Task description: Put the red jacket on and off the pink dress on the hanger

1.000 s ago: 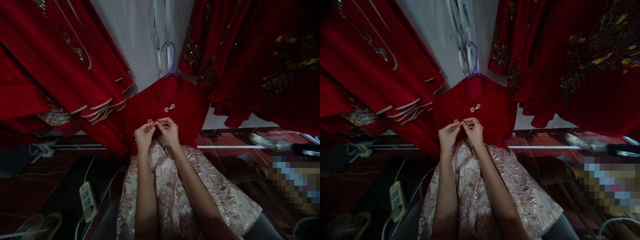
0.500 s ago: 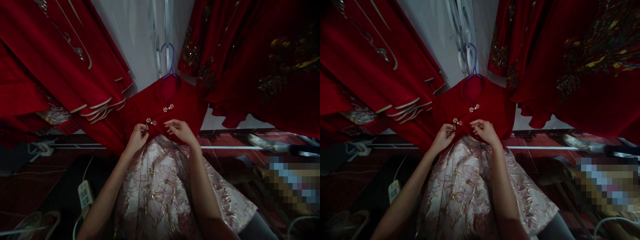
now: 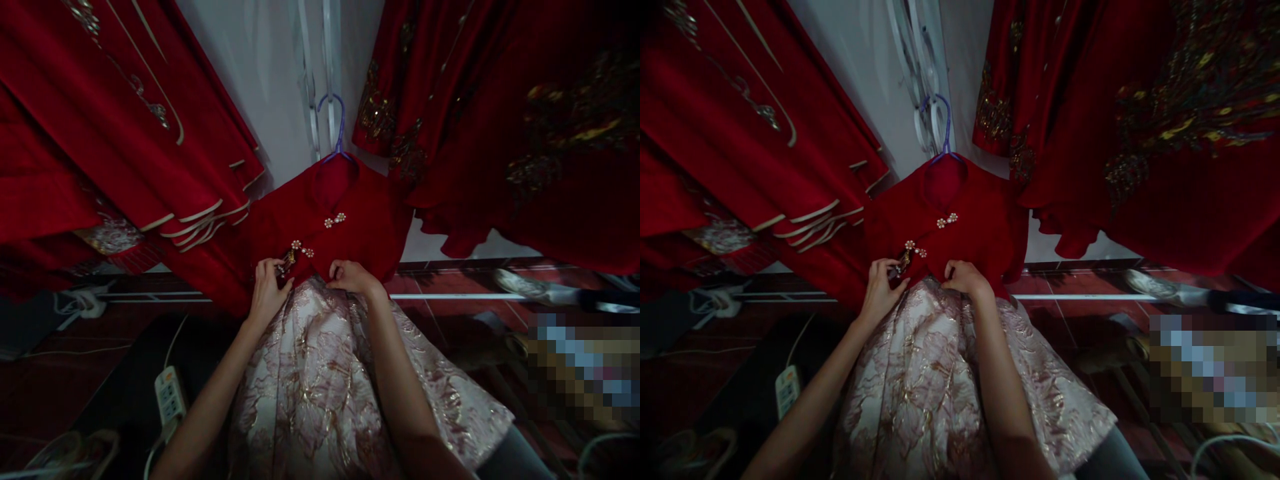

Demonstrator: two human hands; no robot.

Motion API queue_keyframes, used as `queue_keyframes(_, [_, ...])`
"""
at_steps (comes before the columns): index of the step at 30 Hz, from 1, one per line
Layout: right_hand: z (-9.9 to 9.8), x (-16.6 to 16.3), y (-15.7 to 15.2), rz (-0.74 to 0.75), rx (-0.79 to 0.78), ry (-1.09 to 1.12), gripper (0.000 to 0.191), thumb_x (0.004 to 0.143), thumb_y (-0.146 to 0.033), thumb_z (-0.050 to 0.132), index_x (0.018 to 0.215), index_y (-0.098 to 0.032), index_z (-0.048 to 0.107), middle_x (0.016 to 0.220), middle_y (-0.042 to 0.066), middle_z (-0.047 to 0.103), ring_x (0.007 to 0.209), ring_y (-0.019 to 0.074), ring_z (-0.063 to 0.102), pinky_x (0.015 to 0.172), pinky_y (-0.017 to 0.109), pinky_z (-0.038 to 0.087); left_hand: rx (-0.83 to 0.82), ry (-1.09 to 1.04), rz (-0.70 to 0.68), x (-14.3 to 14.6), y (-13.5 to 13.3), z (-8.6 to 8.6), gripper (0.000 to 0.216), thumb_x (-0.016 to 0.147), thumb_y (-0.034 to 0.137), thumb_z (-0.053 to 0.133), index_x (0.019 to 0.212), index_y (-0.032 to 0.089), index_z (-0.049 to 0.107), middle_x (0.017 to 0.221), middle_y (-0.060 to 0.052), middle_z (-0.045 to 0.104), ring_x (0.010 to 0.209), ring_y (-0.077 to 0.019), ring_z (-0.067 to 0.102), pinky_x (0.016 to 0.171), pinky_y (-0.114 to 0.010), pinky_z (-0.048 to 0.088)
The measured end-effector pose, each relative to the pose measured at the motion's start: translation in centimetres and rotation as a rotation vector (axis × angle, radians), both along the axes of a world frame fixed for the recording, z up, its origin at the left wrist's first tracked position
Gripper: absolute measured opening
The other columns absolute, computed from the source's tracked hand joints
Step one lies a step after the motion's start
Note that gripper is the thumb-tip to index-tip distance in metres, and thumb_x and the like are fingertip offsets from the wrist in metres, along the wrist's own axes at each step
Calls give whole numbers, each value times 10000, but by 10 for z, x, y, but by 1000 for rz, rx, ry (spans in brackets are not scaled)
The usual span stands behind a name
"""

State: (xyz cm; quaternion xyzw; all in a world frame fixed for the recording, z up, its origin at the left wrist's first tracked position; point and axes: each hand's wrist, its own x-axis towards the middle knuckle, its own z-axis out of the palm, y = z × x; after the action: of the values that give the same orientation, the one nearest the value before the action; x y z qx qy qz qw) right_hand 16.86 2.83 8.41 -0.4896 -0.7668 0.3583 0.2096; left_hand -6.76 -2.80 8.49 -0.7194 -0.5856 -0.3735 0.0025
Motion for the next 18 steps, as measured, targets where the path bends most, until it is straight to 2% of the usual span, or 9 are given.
queue_keyframes(4, [-5,5,4,42,-38,43,106,635,-207,671,706,-189,595,657,-30,643,620,110,594,561,198,401,-88,27,-103,-5,1,-1,248,820,232,532,1065,201,505,1035,-75,534,917,-191,564,841,-346,473])
queue_keyframes(9, [-1,10,1,-9,6,48,103,642,-210,629,653,-184,530,602,-30,604,553,97,557,515,194,374,-235,34,-76,-14,5,-6,166,824,273,516,967,196,555,848,-42,607,716,-166,600,674,-294,483])
queue_keyframes(12, [12,16,-7,-24,-76,79,102,685,-224,574,667,-192,478,516,-46,547,441,85,507,439,190,342,-214,-13,2,-14,0,10,131,782,252,550,894,196,589,714,-2,620,624,-142,597,628,-256,470])
queue_keyframes(15, [33,24,-21,51,-149,249,110,719,-243,543,707,-200,442,504,-68,510,373,57,438,378,174,300,-109,-152,82,-4,-12,34,141,735,260,600,861,196,600,685,19,631,628,-126,613,637,-227,477])
queue_keyframes(18, [55,27,-35,179,-196,459,134,728,-233,545,729,-204,414,532,-83,490,357,31,391,356,159,281,-31,-244,42,14,-22,47,156,744,263,600,881,194,569,734,18,638,656,-114,616,644,-211,479])
